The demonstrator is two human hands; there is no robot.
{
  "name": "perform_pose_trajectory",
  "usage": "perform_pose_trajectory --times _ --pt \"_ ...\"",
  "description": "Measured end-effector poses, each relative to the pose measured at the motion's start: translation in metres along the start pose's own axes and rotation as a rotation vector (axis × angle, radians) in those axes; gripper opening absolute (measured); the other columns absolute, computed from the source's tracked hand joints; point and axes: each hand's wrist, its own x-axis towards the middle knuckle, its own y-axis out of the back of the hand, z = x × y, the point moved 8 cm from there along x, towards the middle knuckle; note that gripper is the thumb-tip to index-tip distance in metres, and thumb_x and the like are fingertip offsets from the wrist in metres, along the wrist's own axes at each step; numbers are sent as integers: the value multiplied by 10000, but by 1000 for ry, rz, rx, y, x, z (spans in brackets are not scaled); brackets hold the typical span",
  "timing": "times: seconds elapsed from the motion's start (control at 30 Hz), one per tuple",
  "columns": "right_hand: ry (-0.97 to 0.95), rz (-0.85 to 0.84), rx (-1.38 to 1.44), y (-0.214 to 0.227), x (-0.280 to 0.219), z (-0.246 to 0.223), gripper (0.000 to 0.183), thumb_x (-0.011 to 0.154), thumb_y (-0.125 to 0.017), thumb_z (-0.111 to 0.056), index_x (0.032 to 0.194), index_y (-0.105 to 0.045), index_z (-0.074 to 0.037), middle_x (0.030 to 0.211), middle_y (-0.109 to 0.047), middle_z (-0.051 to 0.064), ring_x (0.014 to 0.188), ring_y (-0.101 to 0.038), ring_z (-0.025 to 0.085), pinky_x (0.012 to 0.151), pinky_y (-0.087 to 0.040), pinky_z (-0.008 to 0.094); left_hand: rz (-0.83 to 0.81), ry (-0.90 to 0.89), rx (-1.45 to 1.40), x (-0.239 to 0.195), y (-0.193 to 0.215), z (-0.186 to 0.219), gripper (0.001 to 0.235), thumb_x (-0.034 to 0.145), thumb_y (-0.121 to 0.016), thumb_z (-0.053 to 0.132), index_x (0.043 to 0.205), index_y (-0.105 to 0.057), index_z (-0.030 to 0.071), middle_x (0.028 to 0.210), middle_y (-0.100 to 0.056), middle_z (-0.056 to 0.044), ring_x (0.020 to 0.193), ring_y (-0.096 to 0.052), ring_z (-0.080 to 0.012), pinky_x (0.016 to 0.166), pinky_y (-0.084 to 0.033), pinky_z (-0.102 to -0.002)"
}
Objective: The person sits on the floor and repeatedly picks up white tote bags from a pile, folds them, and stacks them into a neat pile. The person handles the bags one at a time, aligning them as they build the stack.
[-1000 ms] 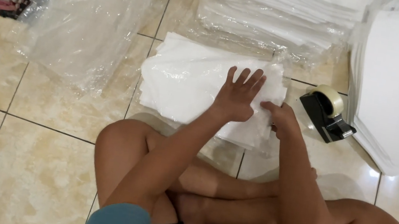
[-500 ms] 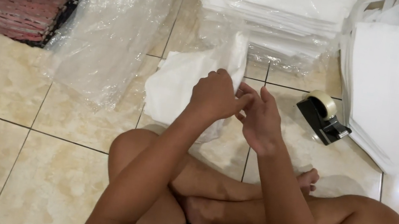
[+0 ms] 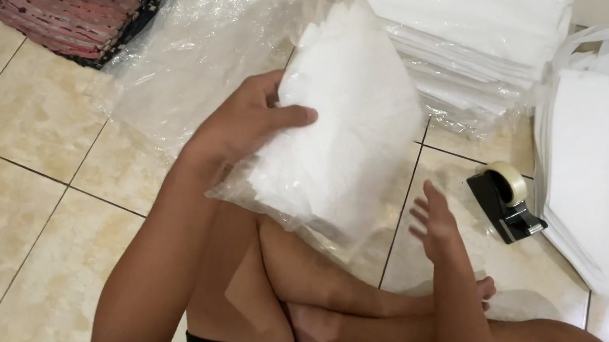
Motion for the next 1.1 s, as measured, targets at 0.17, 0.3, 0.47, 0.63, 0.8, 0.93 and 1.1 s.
perform_pose_trajectory --times 0.17,0.3,0.47,0.63,0.8,0.93,1.1 --pt "-38 54 446 25 -20 -18 801 850 -418 -648 1405 -392 -70 1372 -470 150 1234 -472 338 1067 -346 483 -18 -32 -342 32 26 -56 408 818 -688 116 1192 -571 2 946 -676 -141 788 -687 -214 726 -593 -374" --pt "240 162 506 100 -4 -90 532 823 -495 -522 1197 -609 -161 1164 -662 38 1095 -623 229 1009 -470 362 20 -23 -393 53 25 -45 729 729 -663 131 1406 -402 63 1244 -598 -100 1059 -615 -231 886 -529 -344" --pt "380 197 410 108 -7 -211 431 751 -431 -444 1068 -566 -186 1073 -628 -21 1009 -595 177 894 -477 272 -52 4 -322 154 36 -56 751 697 -644 104 1404 -391 98 1266 -585 -81 1124 -576 -248 948 -499 -342" --pt "412 351 260 134 62 -269 261 674 -585 -315 915 -625 -223 938 -702 -73 904 -696 135 800 -599 306 27 76 -172 237 36 -41 672 677 -723 238 1290 -478 109 1184 -673 -65 1064 -663 -190 901 -567 -286" --pt "389 264 200 111 97 -301 415 669 -603 -449 1035 -647 -259 1031 -727 -100 1028 -746 116 816 -618 296 110 187 -8 298 42 -77 555 689 -682 296 1188 -506 128 995 -599 -6 866 -559 -123 733 -473 -245" --pt "336 446 -309 121 113 -309 603 915 -543 -480 1446 -290 -348 1331 -477 -78 1053 -553 89 685 -531 276 155 215 98 338 46 -82 490 696 -656 329 1128 -522 140 881 -554 27 746 -496 -85 631 -417 -223" --pt "320 494 -716 78 93 -313 542 1030 -317 -424 1497 -164 -196 1555 -181 97 1415 -179 303 1106 -203 459 229 158 283 351 44 -82 782 686 -568 399 1385 -388 98 940 -558 20 673 -488 -54 572 -434 -236"
